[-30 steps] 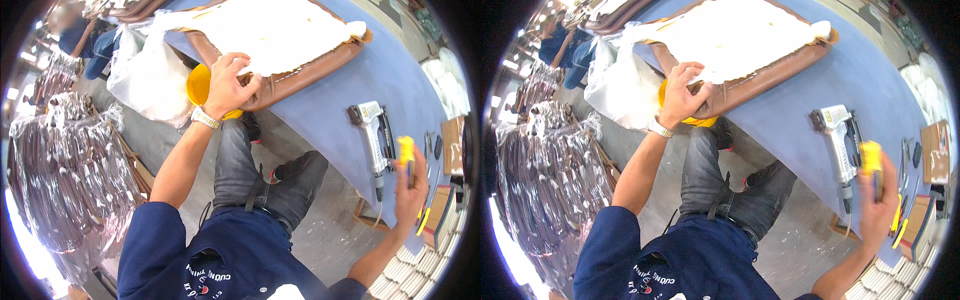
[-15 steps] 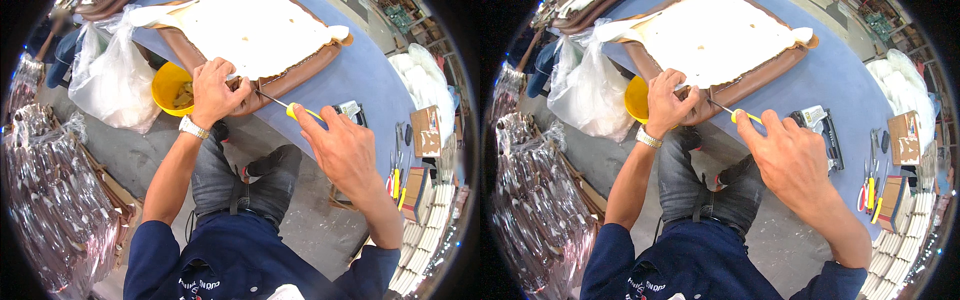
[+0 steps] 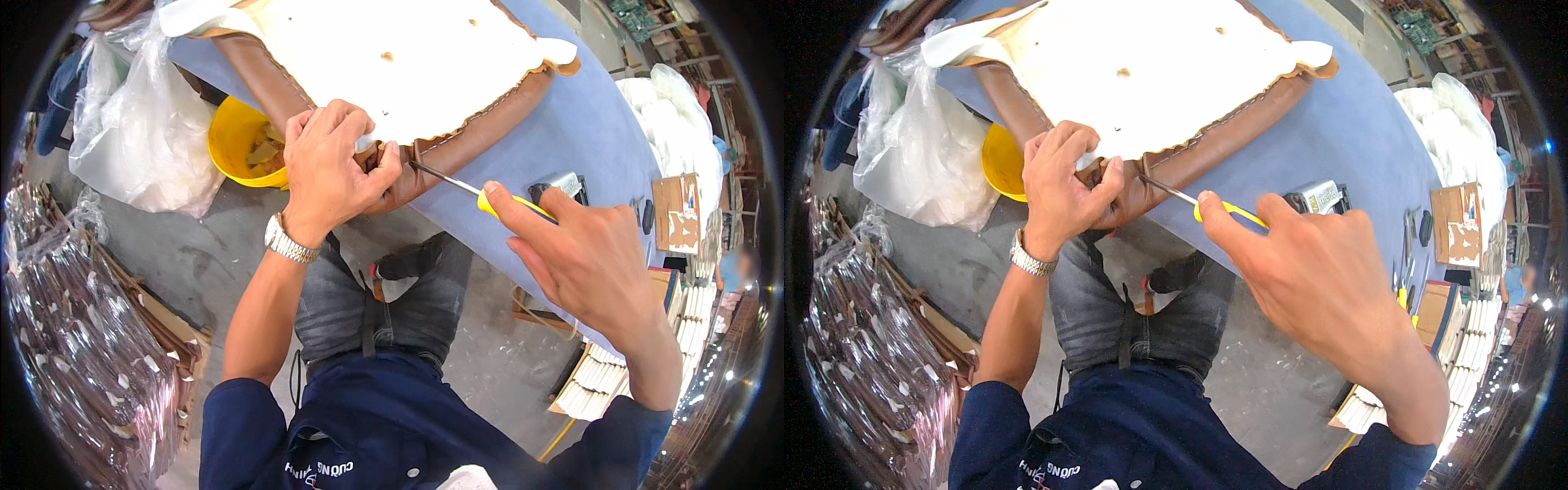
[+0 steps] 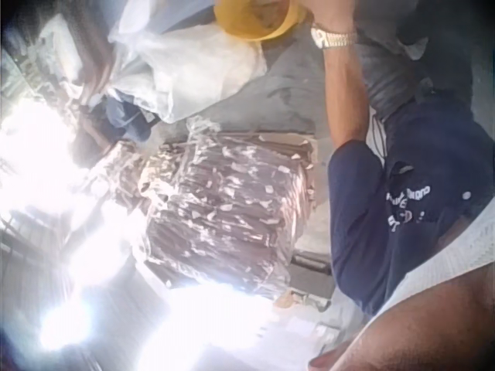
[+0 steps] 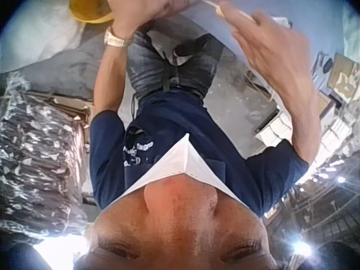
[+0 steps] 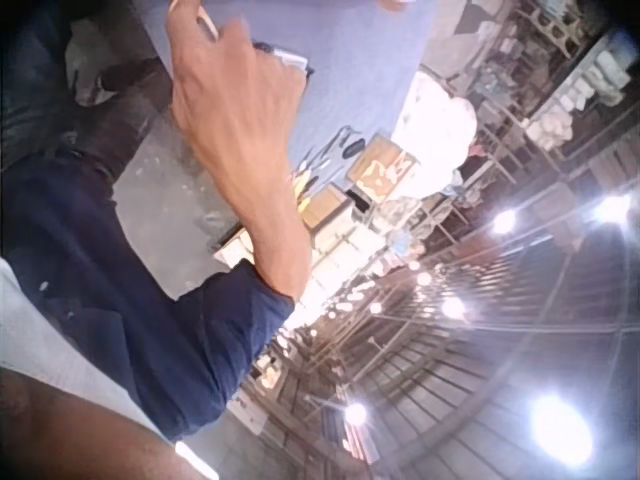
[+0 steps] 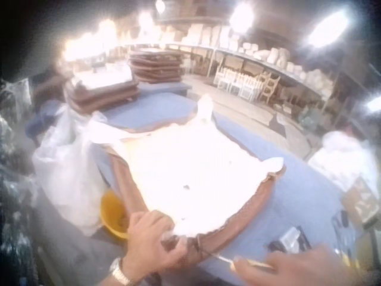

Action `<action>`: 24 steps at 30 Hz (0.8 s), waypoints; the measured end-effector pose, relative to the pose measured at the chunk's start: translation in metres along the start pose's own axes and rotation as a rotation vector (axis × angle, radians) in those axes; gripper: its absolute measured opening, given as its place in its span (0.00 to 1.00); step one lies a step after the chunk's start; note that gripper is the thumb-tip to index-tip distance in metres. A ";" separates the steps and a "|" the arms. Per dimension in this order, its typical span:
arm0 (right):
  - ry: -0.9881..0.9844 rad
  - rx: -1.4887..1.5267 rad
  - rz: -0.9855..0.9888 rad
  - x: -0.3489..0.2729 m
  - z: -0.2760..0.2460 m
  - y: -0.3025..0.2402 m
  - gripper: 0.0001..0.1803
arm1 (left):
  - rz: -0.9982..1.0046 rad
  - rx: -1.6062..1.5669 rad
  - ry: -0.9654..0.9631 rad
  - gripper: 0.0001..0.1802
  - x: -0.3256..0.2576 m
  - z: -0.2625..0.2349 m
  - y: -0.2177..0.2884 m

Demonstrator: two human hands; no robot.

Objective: The person staples fabric onto a curved furniture frame using a pneumatic staple gun and a yellow-handled tool. They repeatedly pull the fabric taut, fire staples along the edge, and use the tool to tuck and adjust the material. The person works around the perimeter of the frame, securing the fabric in place.

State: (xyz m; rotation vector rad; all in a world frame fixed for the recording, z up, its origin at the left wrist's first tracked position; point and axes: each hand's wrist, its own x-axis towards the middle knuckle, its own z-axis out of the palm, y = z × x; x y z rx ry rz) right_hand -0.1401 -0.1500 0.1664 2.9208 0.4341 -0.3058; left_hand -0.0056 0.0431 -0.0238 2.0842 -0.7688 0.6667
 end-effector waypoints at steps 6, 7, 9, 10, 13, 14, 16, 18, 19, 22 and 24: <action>-0.023 0.045 -0.043 0.004 0.010 0.008 0.30 | -0.012 -0.004 -0.060 0.11 -0.001 -0.004 0.007; 0.010 0.012 -0.074 0.003 0.014 0.009 0.30 | -0.006 -0.001 -0.082 0.10 0.000 -0.005 0.009; 0.083 -0.028 -0.124 -0.001 0.030 0.006 0.30 | 0.004 -0.025 -0.099 0.09 -0.003 -0.002 0.009; 0.119 0.097 -0.067 -0.003 0.044 0.006 0.29 | 0.008 -0.034 -0.109 0.09 -0.007 0.000 0.009; 0.343 0.611 0.147 -0.021 0.117 -0.012 0.25 | 0.033 -0.007 -0.129 0.09 -0.007 -0.001 0.007; 0.313 0.912 0.303 -0.023 0.129 -0.023 0.25 | 0.044 -0.004 -0.130 0.09 -0.004 0.000 0.007; 0.238 1.537 0.571 -0.022 0.148 -0.048 0.24 | 0.052 -0.012 -0.124 0.10 -0.002 -0.001 0.002; 0.190 2.069 0.598 -0.022 0.163 -0.053 0.22 | 0.065 -0.050 -0.089 0.11 0.000 0.002 -0.005; 0.223 2.044 0.577 -0.020 0.165 -0.056 0.21 | 0.075 -0.043 -0.095 0.11 0.001 0.000 -0.006; 0.445 1.524 0.468 -0.012 0.162 -0.060 0.19 | 0.033 -0.094 -0.103 0.11 0.005 0.000 -0.006; 0.619 1.136 0.376 -0.004 0.162 -0.056 0.20 | 0.004 -0.119 -0.127 0.11 0.005 -0.004 -0.008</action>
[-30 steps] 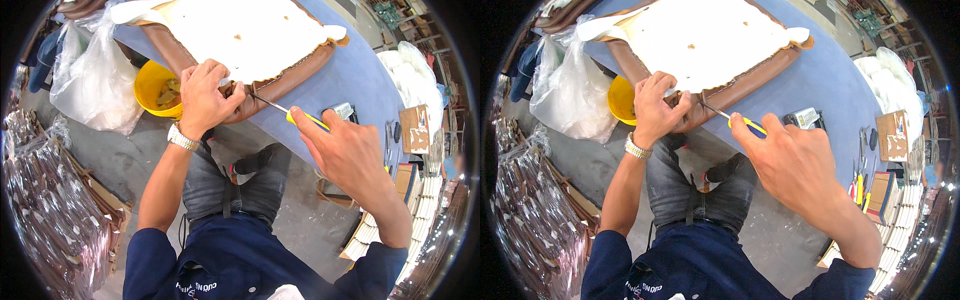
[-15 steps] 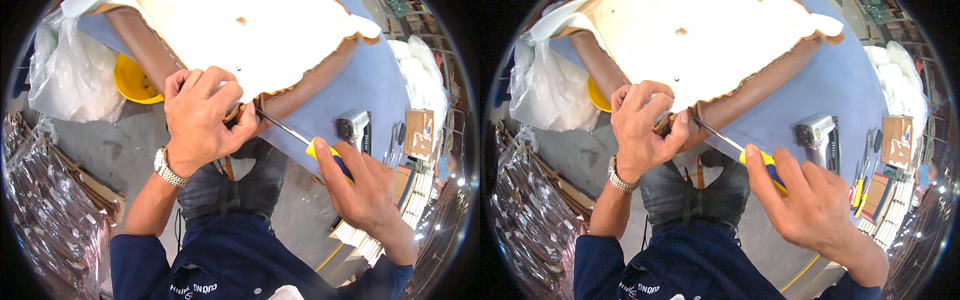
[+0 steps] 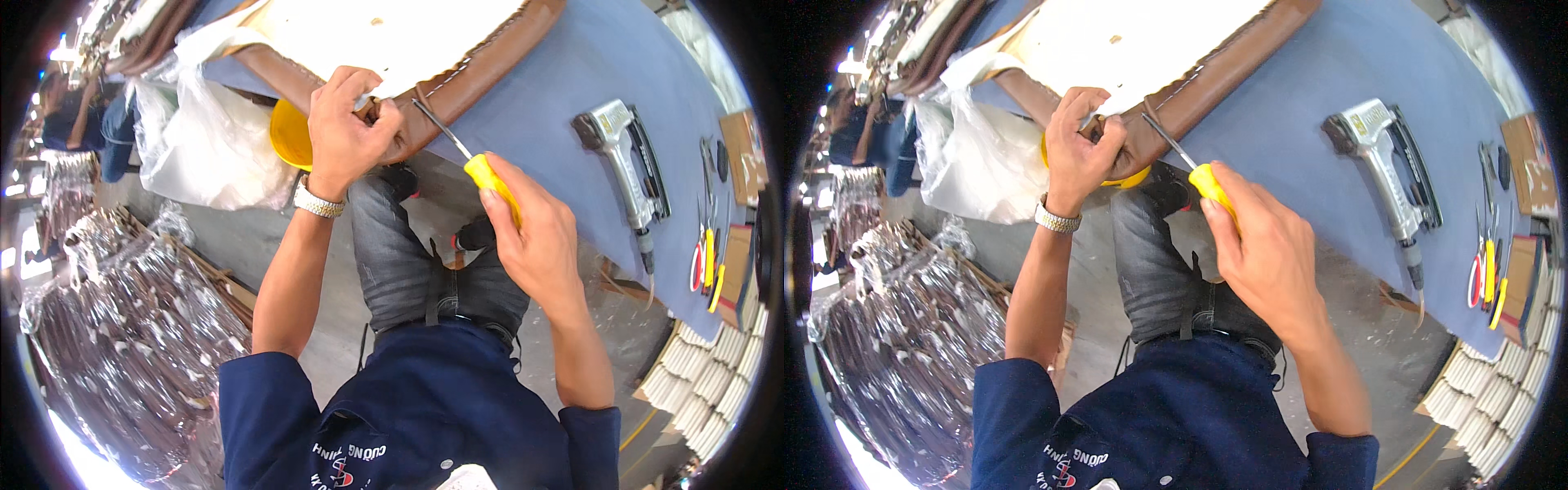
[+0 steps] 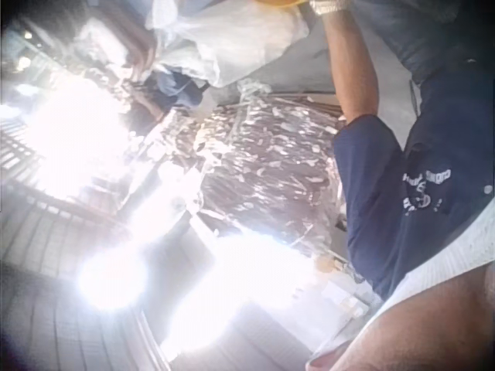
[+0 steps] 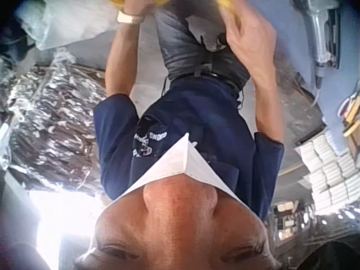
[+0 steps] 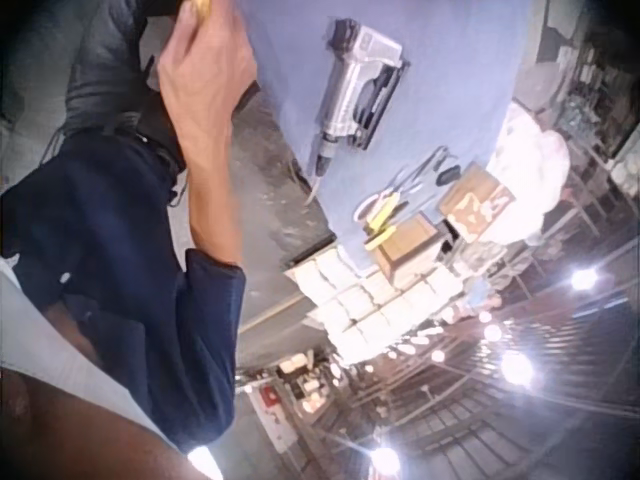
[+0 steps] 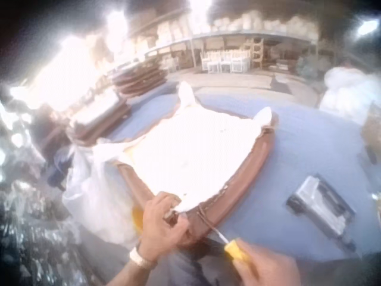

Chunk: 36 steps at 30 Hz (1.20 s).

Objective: The person staples fabric onto a curved furniture frame using a pneumatic staple gun and a yellow-handled tool. They repeatedly pull the fabric taut, fire staples along the edge, and use the tool to tuck and adjust the material. The person works around the perimeter of the frame, securing the fabric in place.

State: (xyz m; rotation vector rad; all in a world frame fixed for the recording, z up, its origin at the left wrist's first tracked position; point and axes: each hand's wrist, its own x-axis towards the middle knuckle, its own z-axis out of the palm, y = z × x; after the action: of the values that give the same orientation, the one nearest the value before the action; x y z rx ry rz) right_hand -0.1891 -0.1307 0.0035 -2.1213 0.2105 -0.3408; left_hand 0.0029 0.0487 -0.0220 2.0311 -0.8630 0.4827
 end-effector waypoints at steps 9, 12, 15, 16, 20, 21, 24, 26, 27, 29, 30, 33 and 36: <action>-0.245 1.464 0.355 -0.021 0.065 0.065 0.23 | -0.246 -0.274 -0.225 0.09 0.010 -0.020 0.002; -0.233 1.431 0.155 -0.021 0.072 0.067 0.23 | -0.286 -0.409 -0.346 0.08 0.022 -0.037 0.003; -0.346 1.280 0.034 -0.030 0.046 0.061 0.24 | -0.244 -0.245 -0.594 0.15 0.039 -0.062 0.000; -0.438 1.159 0.053 -0.036 0.032 0.058 0.25 | -0.285 -0.091 -0.647 0.17 0.047 -0.066 0.005; -0.562 0.902 0.423 -0.098 0.011 0.075 0.25 | -0.225 0.368 -0.786 0.33 0.090 -0.051 0.054; -0.431 1.047 0.627 -0.119 0.022 0.086 0.24 | -0.131 0.430 -0.774 0.35 0.089 -0.034 0.051; 0.098 1.589 1.042 -0.157 0.053 0.118 0.17 | -0.096 0.379 -0.750 0.40 0.088 -0.011 0.078; 0.421 1.997 1.026 -0.148 0.049 0.134 0.16 | -0.132 0.225 -0.656 0.41 0.080 -0.009 0.057; 0.224 2.127 0.665 -0.137 0.030 0.126 0.18 | -0.083 0.020 -0.559 0.40 0.068 -0.012 0.035; 0.106 2.041 0.592 -0.122 -0.013 0.084 0.22 | -0.200 -0.226 -0.431 0.38 0.057 -0.016 0.019; 0.108 1.819 0.604 -0.126 -0.020 0.084 0.24 | -0.259 -0.363 -0.370 0.38 0.055 -0.014 0.014; -0.088 1.149 0.690 -0.159 -0.065 0.067 0.29 | -0.243 -0.316 -0.353 0.36 0.050 -0.016 0.002; 0.029 0.495 0.447 -0.174 -0.136 0.047 0.31 | -0.373 -0.275 -0.534 0.36 0.045 -0.056 0.017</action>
State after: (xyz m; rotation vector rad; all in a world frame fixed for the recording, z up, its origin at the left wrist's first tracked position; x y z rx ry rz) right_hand -0.3980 -0.2155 0.0065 -1.5302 0.5471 -0.1371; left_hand 0.0199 0.0700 0.0463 2.0199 -0.7727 -0.3850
